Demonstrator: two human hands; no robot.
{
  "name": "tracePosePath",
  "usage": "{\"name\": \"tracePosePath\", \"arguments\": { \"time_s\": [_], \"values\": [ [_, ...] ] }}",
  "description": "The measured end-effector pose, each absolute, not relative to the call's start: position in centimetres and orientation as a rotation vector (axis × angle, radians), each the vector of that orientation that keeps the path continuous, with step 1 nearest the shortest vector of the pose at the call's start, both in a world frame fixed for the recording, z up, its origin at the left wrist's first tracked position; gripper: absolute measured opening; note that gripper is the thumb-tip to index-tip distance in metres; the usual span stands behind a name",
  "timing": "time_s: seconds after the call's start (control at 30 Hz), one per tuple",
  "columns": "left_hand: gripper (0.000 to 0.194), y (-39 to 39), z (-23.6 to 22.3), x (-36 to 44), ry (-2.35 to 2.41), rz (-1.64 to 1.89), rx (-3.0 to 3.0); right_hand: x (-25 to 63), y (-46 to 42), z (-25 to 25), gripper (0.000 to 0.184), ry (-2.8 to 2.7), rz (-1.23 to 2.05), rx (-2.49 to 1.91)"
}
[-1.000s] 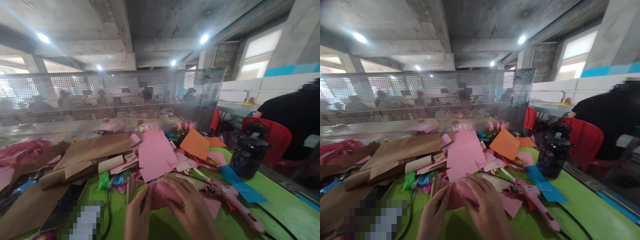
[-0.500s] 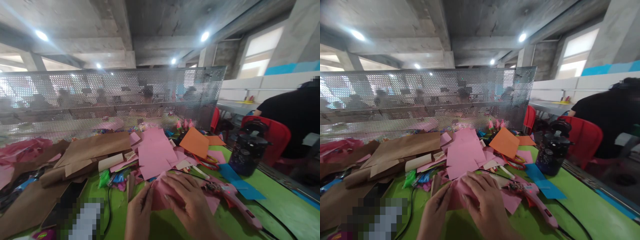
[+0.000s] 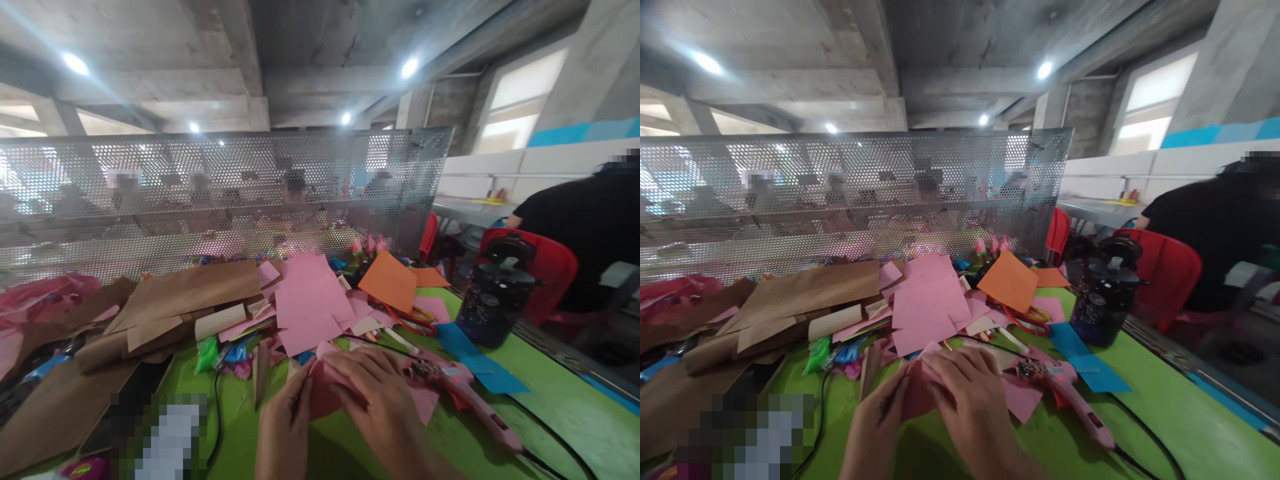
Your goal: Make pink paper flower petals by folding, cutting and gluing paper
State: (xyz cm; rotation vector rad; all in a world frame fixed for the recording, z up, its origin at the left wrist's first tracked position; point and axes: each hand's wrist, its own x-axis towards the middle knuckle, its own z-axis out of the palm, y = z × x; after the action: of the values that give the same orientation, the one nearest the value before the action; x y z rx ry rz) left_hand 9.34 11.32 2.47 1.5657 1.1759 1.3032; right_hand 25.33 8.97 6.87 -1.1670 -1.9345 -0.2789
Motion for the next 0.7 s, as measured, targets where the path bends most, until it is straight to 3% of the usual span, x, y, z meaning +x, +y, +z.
{"name": "tracePosePath", "arguments": {
  "time_s": [0.17, 0.33, 0.57, 0.7],
  "values": [
    [0.029, 11.26, 2.51, 9.39, 1.229, 1.337, 1.598, 25.37, 8.82, 6.72, 0.031, -1.935, -0.269, -1.174],
    [0.033, 11.29, 2.65, 9.41, 1.139, 1.276, 1.602, 25.25, 8.72, 6.52, 0.045, -1.977, -0.172, -1.258],
    [0.033, 11.05, 3.41, 9.16, 1.106, 1.243, 1.585, 25.01, 8.83, 6.72, 0.021, -1.963, -0.31, -1.204],
    [0.03, 11.41, 3.1, 9.09, 1.13, 1.281, 1.496, 25.33, 8.43, 7.32, 0.031, -1.954, -0.275, -1.216]
  ]
}}
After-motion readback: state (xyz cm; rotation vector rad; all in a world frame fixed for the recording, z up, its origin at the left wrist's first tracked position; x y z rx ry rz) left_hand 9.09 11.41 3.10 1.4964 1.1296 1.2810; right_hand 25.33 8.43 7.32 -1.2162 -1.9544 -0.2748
